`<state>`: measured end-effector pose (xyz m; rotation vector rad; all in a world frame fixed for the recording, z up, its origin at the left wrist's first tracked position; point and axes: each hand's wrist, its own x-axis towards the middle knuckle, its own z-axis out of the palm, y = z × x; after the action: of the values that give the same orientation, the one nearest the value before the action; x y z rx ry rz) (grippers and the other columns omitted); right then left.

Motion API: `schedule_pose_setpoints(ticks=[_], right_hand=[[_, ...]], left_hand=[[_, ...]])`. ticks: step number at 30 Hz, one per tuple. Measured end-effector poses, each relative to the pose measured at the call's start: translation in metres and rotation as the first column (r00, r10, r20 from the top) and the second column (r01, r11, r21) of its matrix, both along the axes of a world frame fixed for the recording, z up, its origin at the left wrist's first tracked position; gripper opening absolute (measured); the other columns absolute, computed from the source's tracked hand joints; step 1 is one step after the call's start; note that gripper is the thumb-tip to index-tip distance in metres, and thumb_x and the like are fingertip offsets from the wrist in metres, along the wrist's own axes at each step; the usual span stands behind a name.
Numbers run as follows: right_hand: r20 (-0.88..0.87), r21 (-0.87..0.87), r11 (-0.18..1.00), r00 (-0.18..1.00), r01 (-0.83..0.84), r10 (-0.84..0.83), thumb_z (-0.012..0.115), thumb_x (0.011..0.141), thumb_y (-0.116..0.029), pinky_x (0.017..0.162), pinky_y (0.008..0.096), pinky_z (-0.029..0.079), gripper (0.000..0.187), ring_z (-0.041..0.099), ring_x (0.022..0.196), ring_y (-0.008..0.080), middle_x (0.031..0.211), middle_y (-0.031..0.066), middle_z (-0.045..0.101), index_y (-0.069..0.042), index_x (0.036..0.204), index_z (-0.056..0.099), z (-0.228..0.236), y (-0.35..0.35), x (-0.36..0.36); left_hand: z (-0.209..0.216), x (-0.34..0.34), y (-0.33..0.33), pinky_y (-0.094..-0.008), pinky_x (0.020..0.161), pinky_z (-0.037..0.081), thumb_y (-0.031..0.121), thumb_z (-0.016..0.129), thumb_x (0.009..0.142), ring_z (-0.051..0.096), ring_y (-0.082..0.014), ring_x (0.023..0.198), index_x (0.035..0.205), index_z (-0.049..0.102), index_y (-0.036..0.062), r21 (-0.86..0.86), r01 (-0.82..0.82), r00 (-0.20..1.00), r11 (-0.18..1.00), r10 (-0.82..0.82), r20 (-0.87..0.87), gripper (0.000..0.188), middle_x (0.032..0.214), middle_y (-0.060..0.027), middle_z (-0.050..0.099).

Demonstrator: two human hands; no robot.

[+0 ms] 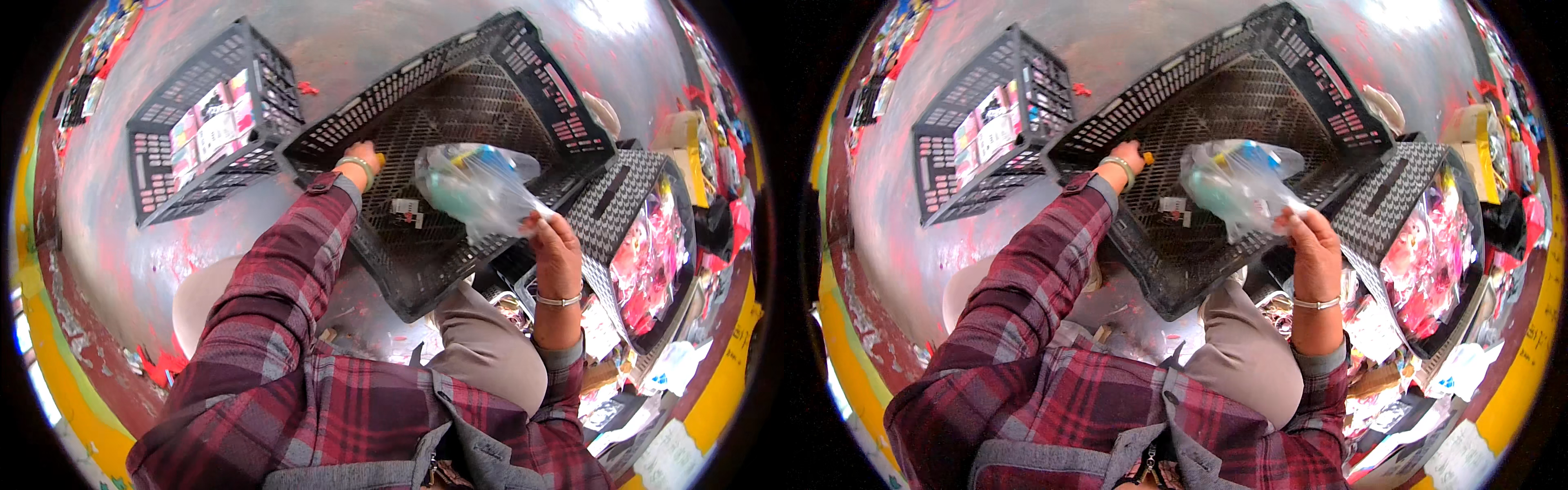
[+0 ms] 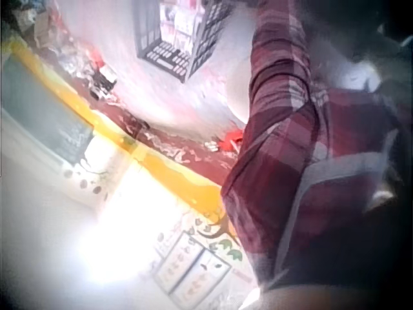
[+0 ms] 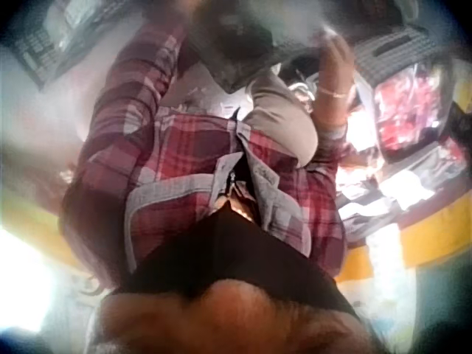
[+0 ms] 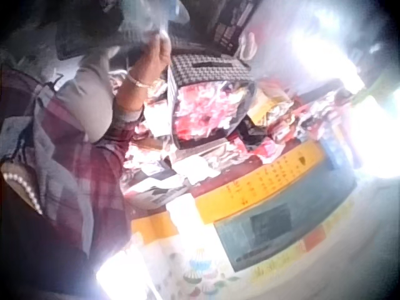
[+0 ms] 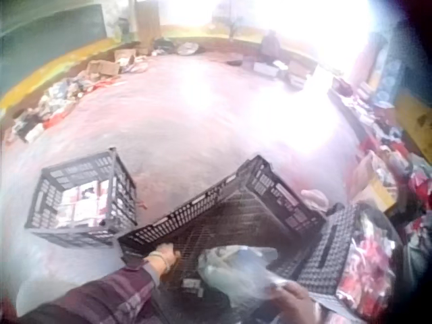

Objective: The person sits on the floor and removes items from a black plastic basket, including a plastic bag, a box, and a small bottle. They then use a cloth to wipe the inside and outside of the basket.

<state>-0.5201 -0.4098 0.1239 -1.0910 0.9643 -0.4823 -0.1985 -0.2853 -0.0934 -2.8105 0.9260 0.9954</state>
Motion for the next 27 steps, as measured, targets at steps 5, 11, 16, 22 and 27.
schedule_pose_setpoints(ticks=[5,11,16,22,27], right_hand=[[0.141,0.162,0.984,0.986,0.069,-0.092,0.055,0.086,-0.014,0.063,0.0189,0.035,0.013,0.051,0.073,0.0065,0.087,0.0012,0.062,-0.005,0.092,0.062,-0.023,-0.015,-0.001],[0.213,0.273,0.957,0.963,0.103,-0.164,0.057,0.086,-0.013,0.065,0.0227,0.042,0.014,0.056,0.079,0.0095,0.089,0.002,0.063,-0.005,0.096,0.061,-0.027,-0.021,-0.001],[0.258,0.293,0.95,0.947,0.109,-0.189,0.058,0.085,-0.013,0.063,0.0232,0.042,0.016,0.057,0.078,0.0102,0.087,0.0023,0.063,-0.004,0.098,0.061,-0.03,-0.022,0.003],[0.269,0.315,0.943,0.943,0.106,-0.195,0.056,0.086,-0.013,0.062,0.0233,0.042,0.017,0.057,0.078,0.0106,0.087,0.0026,0.063,-0.003,0.098,0.061,-0.03,-0.014,-0.002],[0.281,0.314,0.946,0.943,0.083,-0.176,0.054,0.086,-0.012,0.063,0.0238,0.043,0.019,0.057,0.08,0.0102,0.089,0.0024,0.063,-0.003,0.101,0.06,-0.033,-0.016,-0.007]], left_hand=[[-0.024,-0.021,-0.007,-0.0411,0.092,0.043,0.011,0.062,0.076,0.048,-0.0356,0.111,0.129,0.037,0.0087,0.183,0.2,0.98,0.963,-0.196,-0.039,0.058,0.121,-0.0191,0.048],[-0.007,-0.02,-0.021,-0.0419,0.088,0.045,0.006,0.062,0.073,0.052,-0.0385,0.104,0.117,0.044,0.0059,-0.026,0.186,0.967,0.982,-0.188,-0.173,0.048,0.121,-0.0211,0.045],[0.004,-0.087,-0.007,-0.0438,0.092,0.04,0.026,0.07,0.067,0.043,-0.0398,0.114,0.125,0.038,0.0074,0.029,0.439,0.87,0.898,-0.417,-0.262,0.068,0.128,-0.0237,0.037],[0.006,-0.127,-0.004,-0.0453,0.093,0.041,0.037,0.077,0.059,0.031,-0.0394,0.122,0.135,0.029,0.0125,0.15,0.654,0.749,0.742,-0.606,-0.266,0.094,0.135,-0.0199,0.029],[0.006,-0.144,-0.003,-0.0452,0.094,0.041,0.032,0.077,0.059,0.025,-0.0367,0.127,0.131,0.039,0.0127,0.123,0.687,0.712,0.716,-0.628,-0.314,0.083,0.14,-0.0153,0.025]])
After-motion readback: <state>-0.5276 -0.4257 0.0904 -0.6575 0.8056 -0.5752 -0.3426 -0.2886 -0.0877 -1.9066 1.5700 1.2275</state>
